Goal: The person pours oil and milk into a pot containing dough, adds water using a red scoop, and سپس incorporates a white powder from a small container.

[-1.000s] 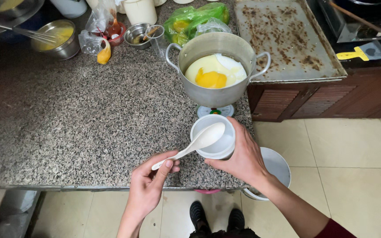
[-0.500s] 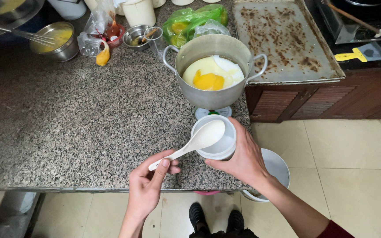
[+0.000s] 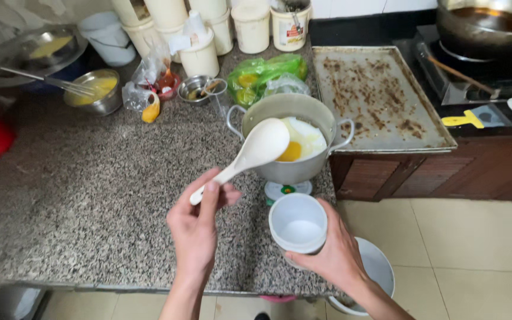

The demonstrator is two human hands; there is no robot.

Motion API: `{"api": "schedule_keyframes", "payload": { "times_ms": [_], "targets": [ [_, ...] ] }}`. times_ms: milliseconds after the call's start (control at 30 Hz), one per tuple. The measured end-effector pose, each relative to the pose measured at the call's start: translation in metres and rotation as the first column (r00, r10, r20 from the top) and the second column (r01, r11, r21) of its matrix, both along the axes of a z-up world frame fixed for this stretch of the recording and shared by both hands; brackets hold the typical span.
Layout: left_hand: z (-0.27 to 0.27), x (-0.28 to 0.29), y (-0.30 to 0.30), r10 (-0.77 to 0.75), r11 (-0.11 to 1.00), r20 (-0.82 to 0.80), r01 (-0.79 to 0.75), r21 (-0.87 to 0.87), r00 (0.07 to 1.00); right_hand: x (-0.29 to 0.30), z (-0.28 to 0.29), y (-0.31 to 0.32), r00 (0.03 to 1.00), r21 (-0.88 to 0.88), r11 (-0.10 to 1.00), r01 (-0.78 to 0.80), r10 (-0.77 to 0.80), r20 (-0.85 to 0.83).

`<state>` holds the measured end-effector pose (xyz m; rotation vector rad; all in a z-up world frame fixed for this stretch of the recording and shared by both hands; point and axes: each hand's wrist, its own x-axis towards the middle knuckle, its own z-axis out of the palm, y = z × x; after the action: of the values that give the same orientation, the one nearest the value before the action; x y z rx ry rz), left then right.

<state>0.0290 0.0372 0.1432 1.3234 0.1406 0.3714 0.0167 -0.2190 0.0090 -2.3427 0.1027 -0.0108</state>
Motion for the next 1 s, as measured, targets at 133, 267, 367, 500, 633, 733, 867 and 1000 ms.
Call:
{"api": "schedule_keyframes", "payload": {
  "times_ms": [133,267,367,500,633,733,867,1000],
  "targets": [
    [0.004,0.044,-0.021,-0.02,0.993,0.078,0.01,0.118,0.997,-0.002,-0.013,-0.007,0.999,-0.022,1.0,0.017,-0.018,-0.036],
    [0.003,0.078,-0.044,-0.077,0.904,0.196,-0.015,0.428,0.978,-0.005,-0.02,-0.011,0.994,-0.013,1.0,0.027,-0.028,-0.102],
    [0.0,0.096,-0.053,-0.231,0.718,0.335,-0.072,0.692,0.914,-0.007,-0.028,-0.014,0.995,-0.007,0.999,0.035,-0.035,-0.097],
    [-0.006,0.105,-0.054,-0.298,0.523,0.32,-0.126,0.843,0.9,-0.007,-0.026,-0.015,0.993,0.0,0.999,0.034,-0.034,-0.11],
    [0.018,0.08,-0.049,-0.25,0.578,0.398,-0.194,0.793,0.883,-0.008,-0.021,-0.014,0.996,0.017,1.0,0.009,-0.007,-0.088],
    [0.048,0.035,-0.034,-0.171,0.754,0.41,-0.149,0.64,0.896,-0.009,-0.008,-0.011,0.991,0.027,1.0,0.01,-0.006,-0.13],
    [0.048,-0.037,0.004,-0.024,0.824,0.239,-0.116,0.554,0.971,-0.011,-0.009,-0.006,0.998,0.033,0.998,-0.051,0.052,-0.036],
    [-0.002,-0.075,0.022,-0.013,0.761,0.058,-0.028,0.648,0.998,-0.014,-0.031,0.015,0.982,0.001,0.984,-0.181,0.18,0.06]
  ]
}}
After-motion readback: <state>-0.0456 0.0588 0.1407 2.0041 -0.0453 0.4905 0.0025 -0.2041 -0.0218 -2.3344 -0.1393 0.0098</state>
